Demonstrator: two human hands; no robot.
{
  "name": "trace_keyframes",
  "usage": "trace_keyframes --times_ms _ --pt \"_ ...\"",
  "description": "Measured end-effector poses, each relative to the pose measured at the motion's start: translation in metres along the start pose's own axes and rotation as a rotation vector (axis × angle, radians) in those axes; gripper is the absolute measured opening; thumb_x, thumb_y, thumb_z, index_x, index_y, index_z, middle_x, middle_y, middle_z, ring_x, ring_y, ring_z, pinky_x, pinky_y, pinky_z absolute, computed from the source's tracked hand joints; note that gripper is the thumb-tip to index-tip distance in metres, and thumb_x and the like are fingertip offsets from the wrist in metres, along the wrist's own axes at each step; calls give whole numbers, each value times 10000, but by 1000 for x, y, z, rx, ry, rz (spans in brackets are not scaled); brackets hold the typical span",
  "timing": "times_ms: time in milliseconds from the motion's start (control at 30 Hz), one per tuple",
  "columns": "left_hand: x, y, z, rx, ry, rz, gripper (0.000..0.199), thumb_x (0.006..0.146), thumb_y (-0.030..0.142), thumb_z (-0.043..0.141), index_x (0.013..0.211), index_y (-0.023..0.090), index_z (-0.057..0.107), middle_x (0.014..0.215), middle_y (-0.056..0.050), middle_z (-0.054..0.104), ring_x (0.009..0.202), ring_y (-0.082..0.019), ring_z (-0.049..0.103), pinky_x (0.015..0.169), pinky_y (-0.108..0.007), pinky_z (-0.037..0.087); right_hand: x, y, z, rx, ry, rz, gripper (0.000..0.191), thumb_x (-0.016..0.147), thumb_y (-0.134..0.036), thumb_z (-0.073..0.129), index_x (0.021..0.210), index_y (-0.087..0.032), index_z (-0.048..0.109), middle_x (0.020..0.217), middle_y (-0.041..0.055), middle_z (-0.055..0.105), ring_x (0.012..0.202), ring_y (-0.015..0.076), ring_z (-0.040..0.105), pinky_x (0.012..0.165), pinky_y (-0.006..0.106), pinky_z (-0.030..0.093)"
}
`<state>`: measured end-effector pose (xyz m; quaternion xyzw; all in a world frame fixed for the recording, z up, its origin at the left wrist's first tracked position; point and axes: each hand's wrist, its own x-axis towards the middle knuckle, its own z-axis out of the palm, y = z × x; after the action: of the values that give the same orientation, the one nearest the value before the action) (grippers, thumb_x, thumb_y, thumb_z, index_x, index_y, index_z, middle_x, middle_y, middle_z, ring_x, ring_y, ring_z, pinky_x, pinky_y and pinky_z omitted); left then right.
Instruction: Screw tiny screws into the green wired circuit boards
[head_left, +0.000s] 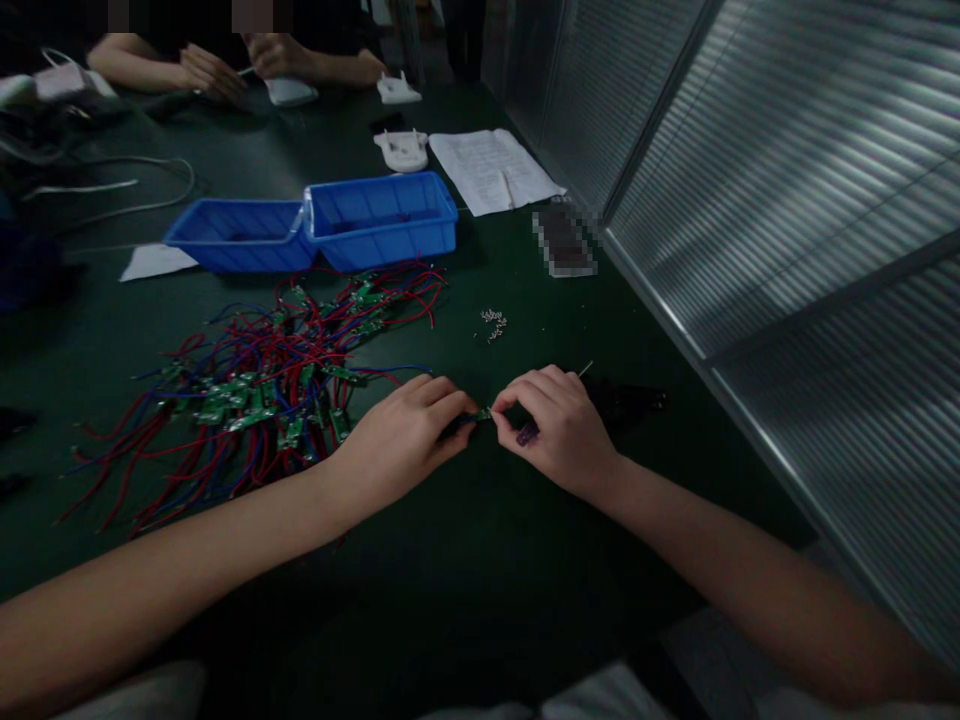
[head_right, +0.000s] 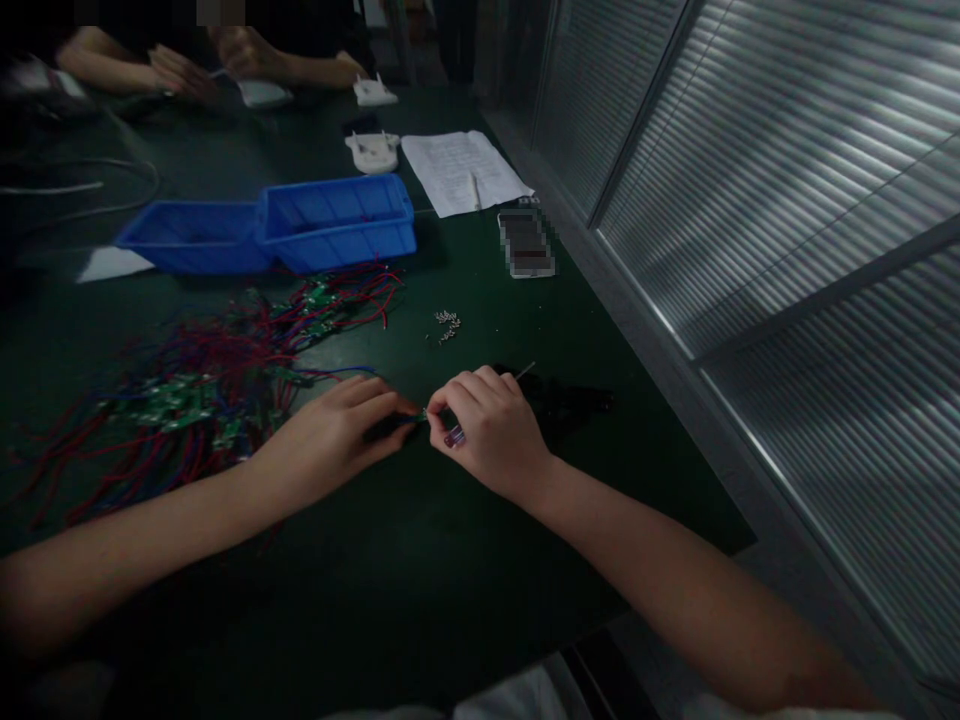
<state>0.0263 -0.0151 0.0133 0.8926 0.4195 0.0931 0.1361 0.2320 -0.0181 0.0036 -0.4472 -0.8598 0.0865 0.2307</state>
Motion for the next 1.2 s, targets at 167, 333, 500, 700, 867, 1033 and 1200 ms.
trace_keyframes --times_ms 167,333,500,700,867,1033,1200 --pt "-2 -5 2 64 2 54 213 919 312 438 1046 196 563 921 -46 559 865 -180 517 755 -307 424 1 0 3 13 -28 -13 81 849 -247 500 859 -196 562 903 11 623 892 172 498 770 329 317" --pt "-1 -8 1 117 4 131 216 929 306 415 1034 191 565 866 -40 570 823 -180 520 725 -315 406 1 1 5 24 -57 -25 79 845 -237 504 869 -193 565 941 18 630 924 176 500 780 329 325" --pt "3 -4 -6 94 19 87 212 888 310 485 1043 176 540 917 -56 583 883 -205 504 768 -332 410 1 0 5 25 -45 -26 75 840 -223 506 878 -196 566 964 17 634 936 179 504 795 333 331" --pt "3 -3 -13 0 70 79 206 879 317 479 1018 189 561 955 -59 582 914 -208 486 814 -351 398 0 -1 4 41 -18 -35 78 838 -224 515 881 -198 575 953 20 637 935 179 508 806 339 338" --pt "3 -3 -12 -134 66 36 131 882 283 490 947 204 571 917 -28 585 907 -189 485 810 -331 394 0 -2 5 65 9 -57 82 844 -230 512 885 -200 577 948 11 634 928 171 516 811 337 345" --pt "3 0 -13 -155 76 30 111 865 268 507 921 192 565 905 -25 585 884 -185 488 801 -330 388 0 -5 5 80 23 -73 83 845 -229 513 882 -201 582 935 21 638 918 172 524 809 339 349" --pt "6 -6 -15 -185 89 1 86 840 246 531 899 193 564 895 -17 585 864 -178 499 778 -314 390 0 -4 3 86 43 -61 108 843 -240 515 912 -196 586 974 38 632 920 179 528 815 345 355"
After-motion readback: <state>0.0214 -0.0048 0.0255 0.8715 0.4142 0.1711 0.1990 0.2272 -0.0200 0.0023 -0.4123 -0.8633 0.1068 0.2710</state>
